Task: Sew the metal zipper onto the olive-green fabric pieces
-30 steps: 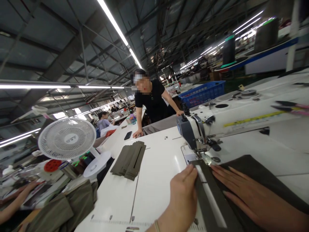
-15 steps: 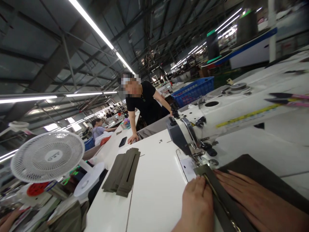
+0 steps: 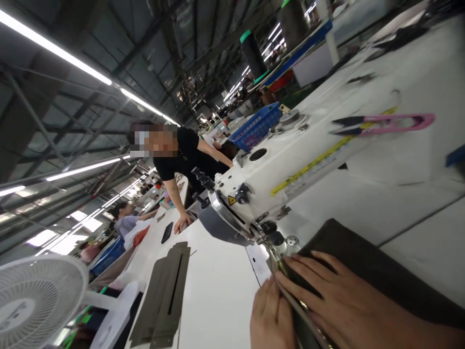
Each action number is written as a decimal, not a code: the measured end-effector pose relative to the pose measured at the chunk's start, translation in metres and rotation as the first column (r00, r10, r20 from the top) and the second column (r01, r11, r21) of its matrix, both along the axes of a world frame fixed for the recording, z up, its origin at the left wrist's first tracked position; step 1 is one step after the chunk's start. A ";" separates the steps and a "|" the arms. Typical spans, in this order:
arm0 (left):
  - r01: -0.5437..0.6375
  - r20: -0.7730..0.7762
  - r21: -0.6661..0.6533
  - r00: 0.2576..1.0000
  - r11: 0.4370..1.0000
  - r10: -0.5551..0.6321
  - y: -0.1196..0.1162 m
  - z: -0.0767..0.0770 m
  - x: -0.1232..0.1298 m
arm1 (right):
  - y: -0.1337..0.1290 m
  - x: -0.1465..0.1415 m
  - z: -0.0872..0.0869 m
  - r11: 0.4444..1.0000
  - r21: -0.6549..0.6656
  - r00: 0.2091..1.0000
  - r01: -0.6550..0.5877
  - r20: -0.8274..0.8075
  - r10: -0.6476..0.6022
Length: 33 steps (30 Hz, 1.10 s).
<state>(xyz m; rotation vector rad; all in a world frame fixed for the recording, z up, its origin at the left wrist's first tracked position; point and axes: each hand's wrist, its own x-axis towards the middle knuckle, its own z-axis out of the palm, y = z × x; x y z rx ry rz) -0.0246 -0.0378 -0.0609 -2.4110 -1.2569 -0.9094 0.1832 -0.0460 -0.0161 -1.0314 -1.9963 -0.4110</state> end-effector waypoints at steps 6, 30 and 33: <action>-0.007 -0.015 -0.025 1.000 1.000 0.007 0.002 -0.012 0.000 | -0.001 -0.011 -0.010 0.998 -0.044 0.998 0.050 -0.036 -0.051; 0.130 -0.160 0.014 0.979 0.991 -0.126 -0.002 0.064 0.032 | 0.013 0.026 -0.046 0.982 -0.029 0.959 -0.186 0.211 0.188; 0.117 -0.178 -0.048 0.976 0.992 -0.123 0.010 0.065 0.035 | 0.028 0.027 -0.048 0.981 -0.044 0.956 -0.190 0.221 0.195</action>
